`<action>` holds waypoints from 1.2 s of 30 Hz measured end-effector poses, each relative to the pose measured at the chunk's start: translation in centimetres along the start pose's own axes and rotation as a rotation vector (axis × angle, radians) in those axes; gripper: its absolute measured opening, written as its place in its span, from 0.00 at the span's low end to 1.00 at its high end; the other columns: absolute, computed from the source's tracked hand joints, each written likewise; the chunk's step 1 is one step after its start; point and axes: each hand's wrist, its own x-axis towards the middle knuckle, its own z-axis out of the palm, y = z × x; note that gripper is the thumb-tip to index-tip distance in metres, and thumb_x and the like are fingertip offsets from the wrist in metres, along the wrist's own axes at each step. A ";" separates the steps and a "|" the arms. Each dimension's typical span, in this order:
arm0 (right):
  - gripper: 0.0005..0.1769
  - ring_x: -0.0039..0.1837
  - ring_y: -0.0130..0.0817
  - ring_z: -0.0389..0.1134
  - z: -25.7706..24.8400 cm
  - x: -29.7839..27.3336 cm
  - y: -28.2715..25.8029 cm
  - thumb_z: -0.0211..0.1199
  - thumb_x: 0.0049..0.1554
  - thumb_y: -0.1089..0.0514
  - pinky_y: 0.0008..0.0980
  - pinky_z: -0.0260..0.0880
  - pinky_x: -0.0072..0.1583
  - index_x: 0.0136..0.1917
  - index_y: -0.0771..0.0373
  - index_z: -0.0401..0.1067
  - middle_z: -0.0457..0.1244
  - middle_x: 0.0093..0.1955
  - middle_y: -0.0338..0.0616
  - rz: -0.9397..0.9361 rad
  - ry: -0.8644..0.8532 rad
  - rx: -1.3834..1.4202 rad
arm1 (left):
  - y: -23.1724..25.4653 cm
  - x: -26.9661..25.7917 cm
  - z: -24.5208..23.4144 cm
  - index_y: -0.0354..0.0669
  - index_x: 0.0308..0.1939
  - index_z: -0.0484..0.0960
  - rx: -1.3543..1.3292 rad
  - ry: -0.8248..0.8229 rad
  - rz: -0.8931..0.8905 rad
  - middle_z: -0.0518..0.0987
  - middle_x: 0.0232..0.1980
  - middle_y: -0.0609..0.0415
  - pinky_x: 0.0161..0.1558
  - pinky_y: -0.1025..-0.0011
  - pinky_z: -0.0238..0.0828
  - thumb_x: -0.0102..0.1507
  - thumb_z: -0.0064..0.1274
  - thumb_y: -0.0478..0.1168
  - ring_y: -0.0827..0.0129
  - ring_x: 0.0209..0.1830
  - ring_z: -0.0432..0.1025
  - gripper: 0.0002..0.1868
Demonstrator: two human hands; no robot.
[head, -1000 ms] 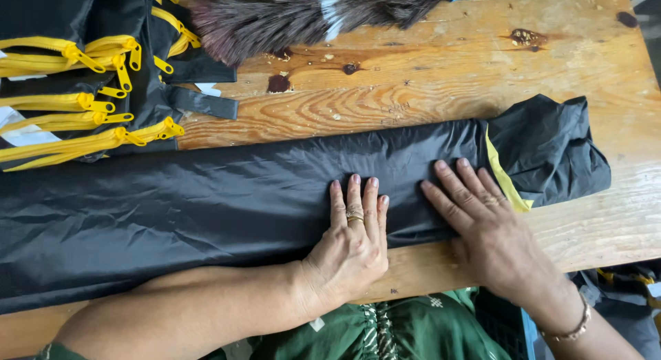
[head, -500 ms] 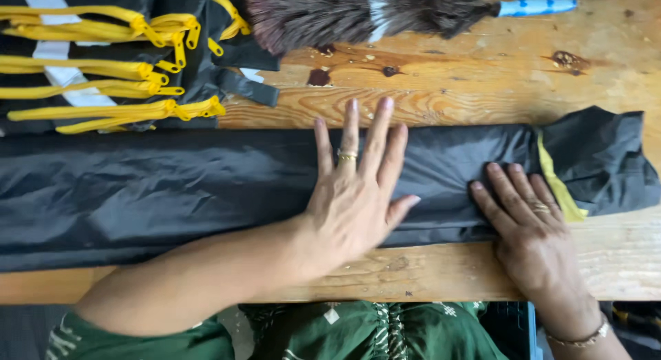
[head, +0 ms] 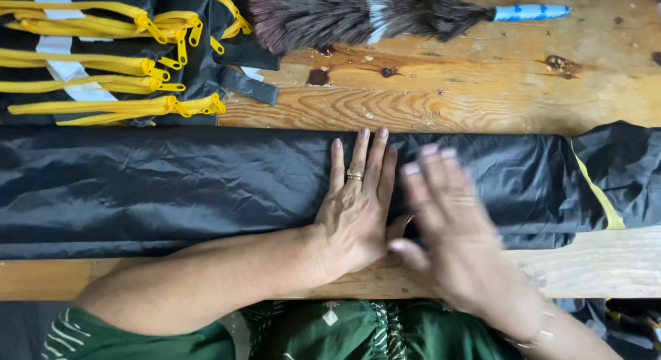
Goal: The person uses a brush to sweep a black fabric item on a wooden table, then folds the item into a compact rectangular shape by hand. The person smooths the fabric repeatedly during the folding process to ensure neatness.
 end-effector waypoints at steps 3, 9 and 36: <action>0.50 0.87 0.55 0.35 2.4 0.2 -0.1 0.43 0.63 0.30 0.57 0.31 0.82 0.83 0.68 0.41 0.39 0.86 0.60 -0.111 0.006 -0.029 | 0.0 -0.1 0.8 0.33 0.79 0.54 0.183 -0.074 -0.002 0.44 0.83 0.32 0.79 0.36 0.28 0.62 0.33 0.64 0.39 0.85 0.35 0.49; 0.49 0.87 0.57 0.34 1.1 -2.8 7.8 0.51 0.60 0.42 0.56 0.31 0.81 0.84 0.69 0.39 0.36 0.87 0.61 0.090 -0.010 -0.171 | 0.1 -0.1 0.5 0.27 0.76 0.58 0.086 -0.010 -0.003 0.46 0.82 0.28 0.78 0.32 0.32 0.58 0.46 0.72 0.36 0.83 0.39 0.57; 0.51 0.84 0.73 0.38 0.6 1.6 7.2 0.44 0.66 0.36 0.63 0.33 0.80 0.80 0.86 0.50 0.42 0.82 0.82 0.261 0.115 -0.383 | 0.2 0.2 0.2 0.30 0.75 0.60 0.191 -0.035 -0.009 0.47 0.81 0.27 0.77 0.32 0.33 0.59 0.41 0.73 0.37 0.83 0.40 0.56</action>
